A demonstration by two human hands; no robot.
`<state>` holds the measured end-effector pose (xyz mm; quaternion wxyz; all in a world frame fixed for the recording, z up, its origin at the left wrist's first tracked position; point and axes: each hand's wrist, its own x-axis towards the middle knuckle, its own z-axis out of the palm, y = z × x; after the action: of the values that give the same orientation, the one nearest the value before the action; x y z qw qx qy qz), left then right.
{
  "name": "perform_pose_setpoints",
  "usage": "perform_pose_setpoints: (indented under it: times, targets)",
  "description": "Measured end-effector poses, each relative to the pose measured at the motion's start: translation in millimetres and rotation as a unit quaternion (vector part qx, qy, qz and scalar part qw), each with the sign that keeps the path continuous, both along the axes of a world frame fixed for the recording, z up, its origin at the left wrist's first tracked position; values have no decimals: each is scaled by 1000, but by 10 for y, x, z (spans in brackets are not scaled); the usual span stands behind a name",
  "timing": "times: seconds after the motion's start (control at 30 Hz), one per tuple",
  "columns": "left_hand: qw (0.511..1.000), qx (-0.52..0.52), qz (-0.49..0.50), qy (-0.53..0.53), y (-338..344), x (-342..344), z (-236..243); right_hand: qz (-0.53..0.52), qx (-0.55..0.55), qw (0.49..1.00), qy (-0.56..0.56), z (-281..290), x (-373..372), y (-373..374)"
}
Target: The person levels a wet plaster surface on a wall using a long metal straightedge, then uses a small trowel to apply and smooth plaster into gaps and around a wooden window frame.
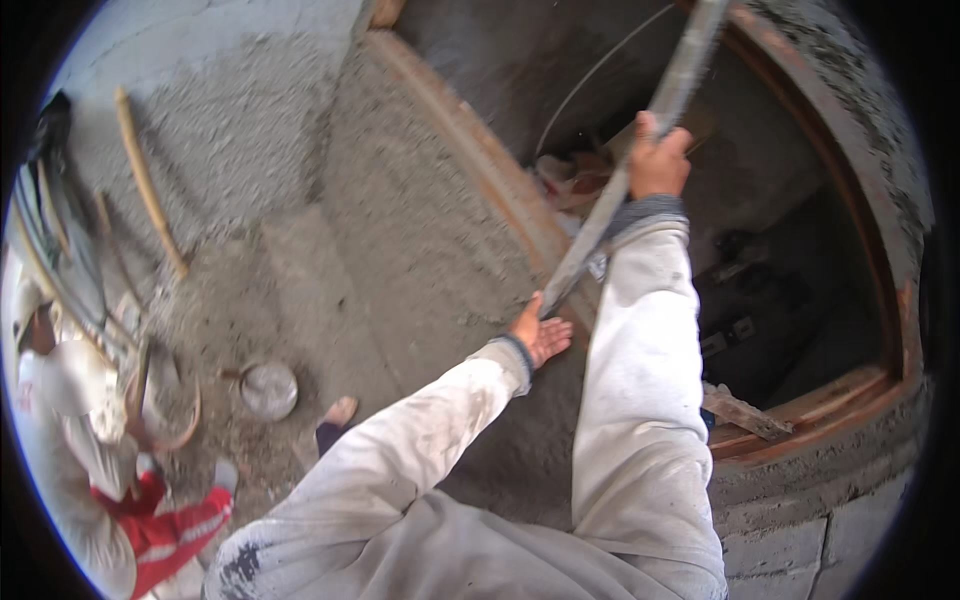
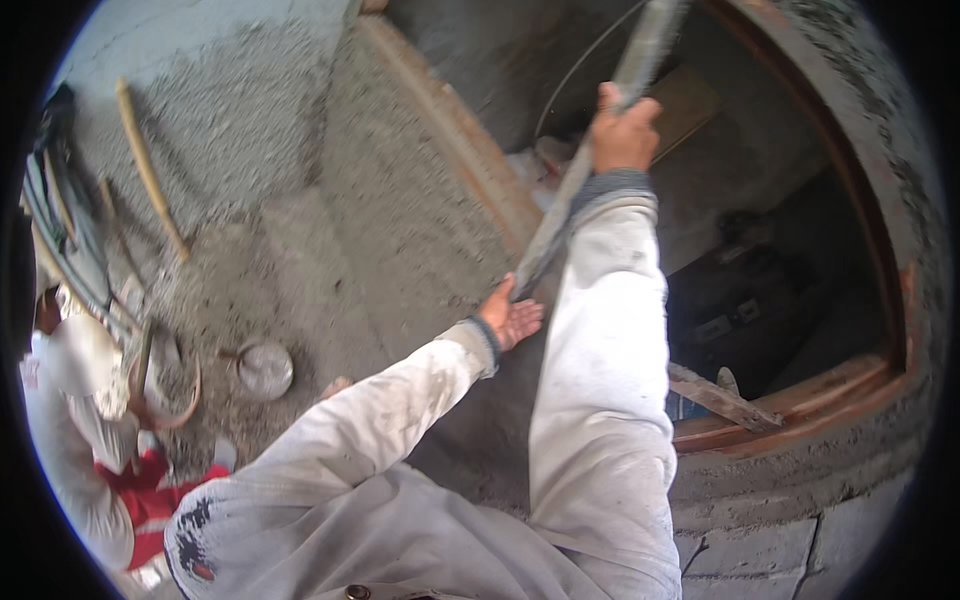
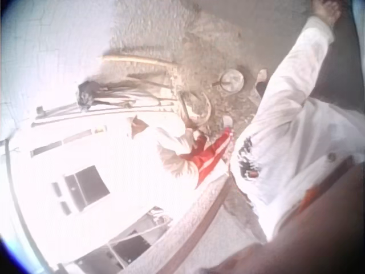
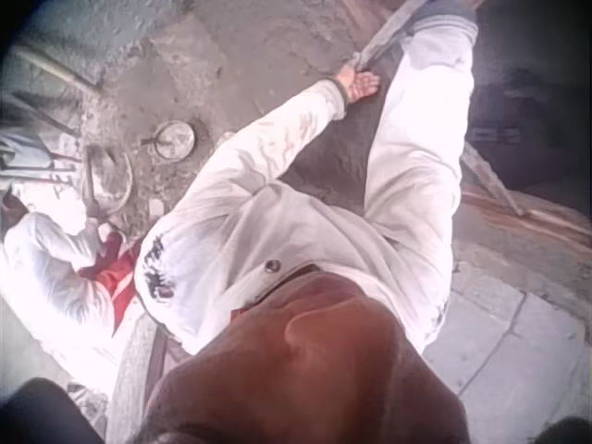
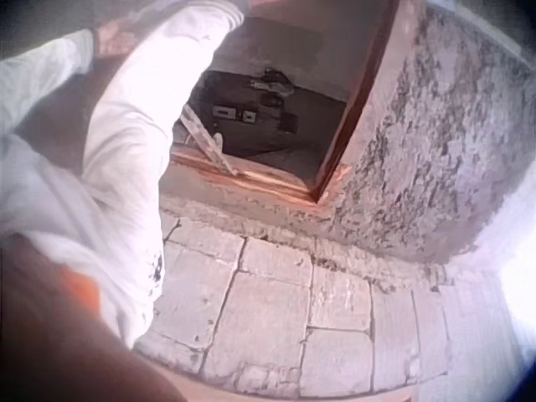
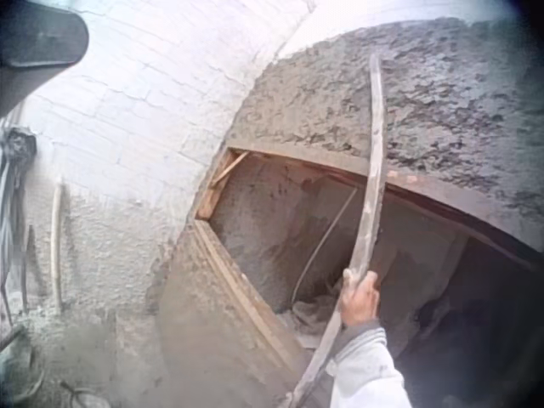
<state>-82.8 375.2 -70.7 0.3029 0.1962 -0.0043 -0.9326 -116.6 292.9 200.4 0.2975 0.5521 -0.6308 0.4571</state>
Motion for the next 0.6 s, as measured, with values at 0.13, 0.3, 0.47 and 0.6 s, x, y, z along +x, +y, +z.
perform_pose_setpoints:
  times: [0.13, 0.3, 0.47, 0.6]
  targets:
    - [869, -291, 177, -360, 591, 144, -67, -48, -34, 998, 4, -23, -187, 627]
    - [615, -558, 355, -431, 988, -173, -111, 106, -30, 979, -169, -200, -586, 1455]
    - [528, -617, 410, -415, 1076, -316, -174, 197, -115, 937, -266, -354, -444, 1629]
    - [515, -598, 428, -440, 787, -202, -158, 238, -144, 920, -277, -381, -297, 1222]
